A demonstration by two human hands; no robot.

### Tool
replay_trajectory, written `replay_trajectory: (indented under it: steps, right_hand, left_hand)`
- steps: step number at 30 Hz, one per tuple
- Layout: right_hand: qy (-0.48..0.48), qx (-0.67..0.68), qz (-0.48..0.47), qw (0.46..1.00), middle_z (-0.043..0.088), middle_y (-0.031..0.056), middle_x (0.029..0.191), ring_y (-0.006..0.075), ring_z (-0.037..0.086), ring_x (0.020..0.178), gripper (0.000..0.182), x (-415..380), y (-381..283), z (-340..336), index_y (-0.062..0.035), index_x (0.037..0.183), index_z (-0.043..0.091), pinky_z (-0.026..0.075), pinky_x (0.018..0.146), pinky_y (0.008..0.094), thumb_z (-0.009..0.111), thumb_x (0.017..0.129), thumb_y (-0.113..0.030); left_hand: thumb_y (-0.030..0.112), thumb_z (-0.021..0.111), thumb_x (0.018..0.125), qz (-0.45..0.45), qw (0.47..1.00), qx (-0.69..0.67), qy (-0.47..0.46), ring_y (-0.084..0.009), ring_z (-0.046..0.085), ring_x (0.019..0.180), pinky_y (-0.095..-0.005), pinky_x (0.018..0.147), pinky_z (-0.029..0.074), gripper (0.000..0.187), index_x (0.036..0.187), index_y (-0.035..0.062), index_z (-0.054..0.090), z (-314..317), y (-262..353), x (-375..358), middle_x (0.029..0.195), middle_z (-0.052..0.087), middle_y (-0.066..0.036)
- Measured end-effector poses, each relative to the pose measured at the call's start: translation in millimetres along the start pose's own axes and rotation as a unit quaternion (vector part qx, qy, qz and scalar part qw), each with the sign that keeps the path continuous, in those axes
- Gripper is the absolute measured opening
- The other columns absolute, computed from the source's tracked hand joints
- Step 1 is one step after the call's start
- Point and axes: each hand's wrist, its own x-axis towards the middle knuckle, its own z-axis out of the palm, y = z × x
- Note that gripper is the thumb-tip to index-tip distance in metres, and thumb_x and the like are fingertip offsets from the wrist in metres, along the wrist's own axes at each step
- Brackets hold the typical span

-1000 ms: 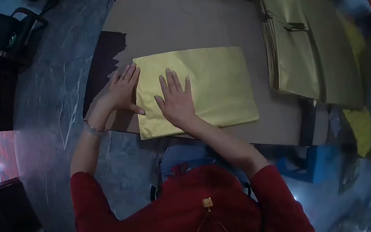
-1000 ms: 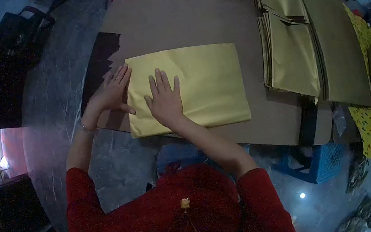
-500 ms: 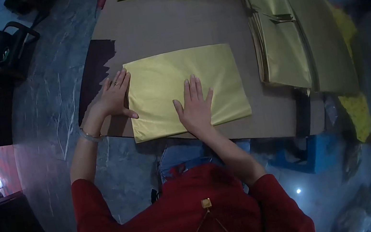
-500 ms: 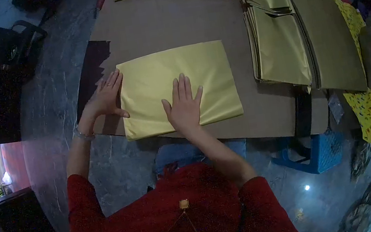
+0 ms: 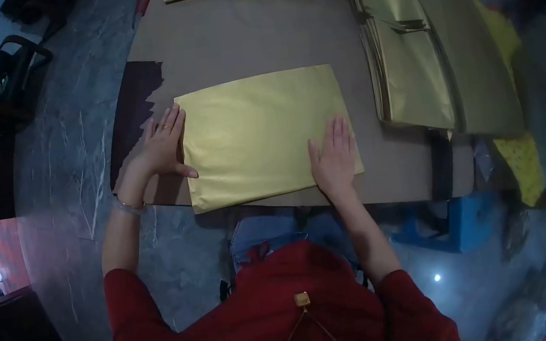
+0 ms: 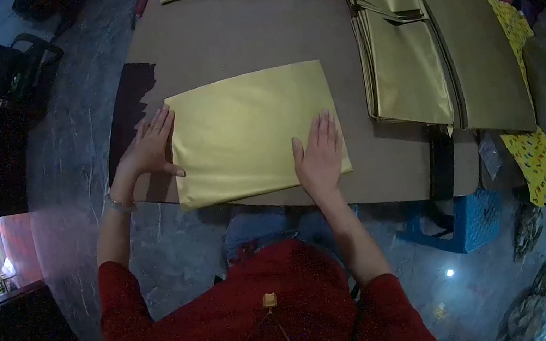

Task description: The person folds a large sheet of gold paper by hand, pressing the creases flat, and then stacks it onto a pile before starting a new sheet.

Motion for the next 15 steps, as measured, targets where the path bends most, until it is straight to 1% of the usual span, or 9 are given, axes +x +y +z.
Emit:
replay_trajectory:
  steps: [1, 4, 5, 6, 8, 9, 11, 13, 15]
  right_hand:
    - [-0.015, -0.036, -0.009, 0.999, 0.029, 0.0200, 0.145, 0.0322, 0.028, 0.134, 0.061, -0.2, 4.7, -3.8, 0.0045, 0.139, 0.030, 0.019, 0.112, 0.0435, 0.044, 0.094, -0.034]
    - [-0.017, -0.009, 0.002, 1.000, 0.031, 0.0192, 0.144, 0.0303, 0.030, 0.134, 0.059, -1.7, 11.6, -11.5, 0.0043, 0.139, 0.031, 0.019, 0.112, 0.0435, 0.043, 0.094, -0.032]
    - [-0.015, -0.027, -0.006, 1.000, 0.032, 0.0181, 0.145, 0.0285, 0.030, 0.134, 0.058, -2.9, 16.4, -9.2, 0.0033, 0.139, 0.030, 0.018, 0.111, 0.0443, 0.042, 0.095, -0.033]
    - [-0.015, -0.027, -0.008, 0.999, 0.032, 0.0181, 0.145, 0.0285, 0.030, 0.134, 0.058, -2.0, 16.0, -9.3, 0.0033, 0.139, 0.030, 0.018, 0.111, 0.0443, 0.042, 0.095, -0.033]
    - [-0.064, -0.066, 0.009, 0.996, 0.028, 0.0192, 0.146, 0.0319, 0.025, 0.136, 0.058, 3.1, 13.4, -9.5, 0.0029, 0.140, 0.026, 0.018, 0.111, 0.0476, 0.037, 0.096, -0.033]
    - [-0.111, -0.072, 0.016, 0.991, 0.026, 0.0184, 0.147, 0.0308, 0.023, 0.137, 0.057, 14.1, 3.2, -12.2, 0.0026, 0.140, 0.027, 0.016, 0.111, 0.0485, 0.036, 0.096, -0.033]
    - [-0.091, -0.012, -0.051, 0.994, 0.026, 0.0177, 0.147, 0.0300, 0.022, 0.138, 0.056, 32.7, -30.7, -13.0, 0.0031, 0.139, 0.028, 0.016, 0.111, 0.0483, 0.035, 0.097, -0.032]
    - [-0.042, 0.031, -0.175, 0.983, 0.026, 0.0160, 0.148, 0.0281, 0.021, 0.139, 0.054, 47.9, -72.9, -2.7, 0.0018, 0.139, 0.028, 0.017, 0.111, 0.0467, 0.034, 0.097, -0.032]
    - [-0.054, 0.106, -0.261, 0.958, 0.026, 0.0137, 0.148, 0.0257, 0.022, 0.138, 0.052, 64.0, -120.2, 8.4, -0.0012, 0.140, 0.030, 0.019, 0.111, 0.0449, 0.035, 0.097, -0.031]
  left_hand:
    - [0.064, 0.080, 0.040, 0.000, 1.000, 0.000, 0.000, -0.0290, 0.006, 0.142, -0.0525, 0.112, 0.010, 0.143, 0.145, 0.0020, 0.007, 0.0, -0.1, -0.2, 0.152, 0.007, -0.017]
    - [0.063, 0.080, 0.040, -0.001, 1.000, -0.007, -0.001, -0.0287, 0.007, 0.142, -0.0522, 0.113, 0.009, 0.142, 0.145, 0.0022, 0.007, -3.0, 2.3, -1.5, 0.152, 0.007, -0.017]
    - [0.062, 0.080, 0.040, -0.004, 1.000, 0.004, -0.006, -0.0287, 0.007, 0.142, -0.0508, 0.113, 0.010, 0.142, 0.145, 0.0019, 0.007, -4.2, 3.3, -1.6, 0.153, 0.007, -0.017]
    - [0.062, 0.080, 0.040, -0.007, 1.000, 0.015, -0.010, -0.0287, 0.008, 0.142, -0.0494, 0.114, 0.010, 0.142, 0.145, 0.0017, 0.006, -5.2, 4.7, -1.6, 0.153, 0.007, -0.017]
    - [0.061, 0.080, 0.040, -0.011, 1.000, 0.013, -0.015, -0.0288, 0.008, 0.142, -0.0492, 0.114, 0.010, 0.141, 0.145, 0.0013, 0.007, -8.9, 6.4, -1.1, 0.152, 0.007, -0.018]
    - [0.061, 0.080, 0.040, -0.011, 1.000, 0.014, -0.024, -0.0290, 0.008, 0.142, -0.0489, 0.114, 0.010, 0.141, 0.145, 0.0010, 0.007, -9.5, 6.9, -1.8, 0.152, 0.008, -0.018]
    - [0.060, 0.081, 0.040, -0.010, 1.000, 0.012, -0.017, -0.0296, 0.008, 0.141, -0.0495, 0.113, 0.010, 0.141, 0.145, 0.0007, 0.007, -8.5, 6.3, -1.8, 0.152, 0.009, -0.018]
    - [0.059, 0.081, 0.040, -0.010, 1.000, 0.009, -0.013, -0.0302, 0.008, 0.141, -0.0500, 0.113, 0.010, 0.141, 0.145, 0.0005, 0.008, -4.7, 5.2, -0.4, 0.152, 0.010, -0.018]
    - [0.058, 0.082, 0.040, -0.003, 1.000, 0.003, 0.006, -0.0314, 0.010, 0.141, -0.0514, 0.113, 0.010, 0.140, 0.145, 0.0006, 0.009, 0.2, 2.3, 1.3, 0.151, 0.013, -0.018]
